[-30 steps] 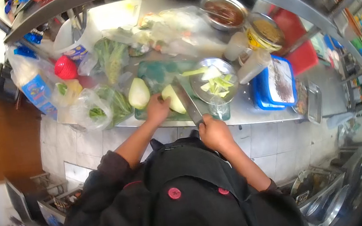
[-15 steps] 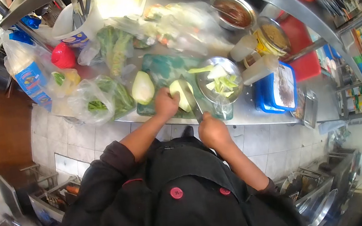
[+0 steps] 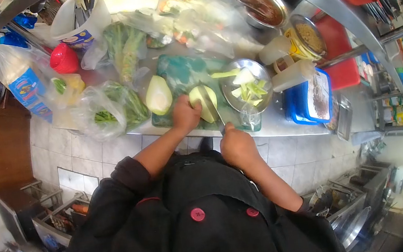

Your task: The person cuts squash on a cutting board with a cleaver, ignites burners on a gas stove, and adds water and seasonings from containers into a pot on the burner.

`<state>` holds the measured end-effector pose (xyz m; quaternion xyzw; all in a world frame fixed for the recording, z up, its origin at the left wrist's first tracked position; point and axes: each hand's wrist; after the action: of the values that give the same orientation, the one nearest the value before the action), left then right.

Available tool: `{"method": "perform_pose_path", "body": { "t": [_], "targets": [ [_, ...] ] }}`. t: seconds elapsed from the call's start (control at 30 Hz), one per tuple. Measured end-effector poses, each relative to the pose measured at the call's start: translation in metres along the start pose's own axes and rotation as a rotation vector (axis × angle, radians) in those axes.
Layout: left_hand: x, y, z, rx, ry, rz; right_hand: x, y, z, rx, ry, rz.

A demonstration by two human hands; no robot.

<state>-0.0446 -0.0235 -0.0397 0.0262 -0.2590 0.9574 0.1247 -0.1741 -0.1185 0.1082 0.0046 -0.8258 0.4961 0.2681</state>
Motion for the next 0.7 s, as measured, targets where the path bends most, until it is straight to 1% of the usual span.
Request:
{"method": "perform_pose_path", "body": {
  "t": [0.13, 0.2, 0.33, 0.4, 0.5, 0.6, 0.7],
  "targets": [
    [0.000, -0.004, 0.003, -0.037, 0.023, 0.023, 0.002, -0.001, 0.000, -0.024, -0.007, -0.007],
    [0.000, -0.006, 0.007, 0.001, -0.057, -0.028, 0.002, 0.003, 0.000, -0.022, -0.004, 0.032],
    [-0.003, -0.004, 0.010, -0.048, -0.092, -0.029, 0.000, 0.003, 0.001, -0.030, 0.001, 0.030],
    [-0.003, -0.002, 0.011, -0.059, -0.071, -0.047, -0.004, 0.001, 0.002, -0.043, 0.019, -0.013],
    [-0.004, -0.003, 0.011, -0.128, -0.047, -0.049, -0.016, 0.003, 0.003, -0.078, 0.012, 0.032],
    [-0.006, -0.005, 0.009, -0.139, -0.004, -0.056, -0.026, -0.001, 0.002, -0.055, -0.010, -0.014],
    [-0.003, -0.006, 0.010, -0.095, -0.087, -0.097, -0.039, 0.006, 0.006, -0.074, -0.042, 0.032]
  ]
}}
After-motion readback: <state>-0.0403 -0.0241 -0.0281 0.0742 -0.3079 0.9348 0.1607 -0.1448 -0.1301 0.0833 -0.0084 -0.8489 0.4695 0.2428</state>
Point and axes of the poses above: each hand's wrist, its own x-axis away from the middle knuckle, its own y-axis out of the palm, z = x × y, and after that the axes turned 7 degrees about -y, right-handed
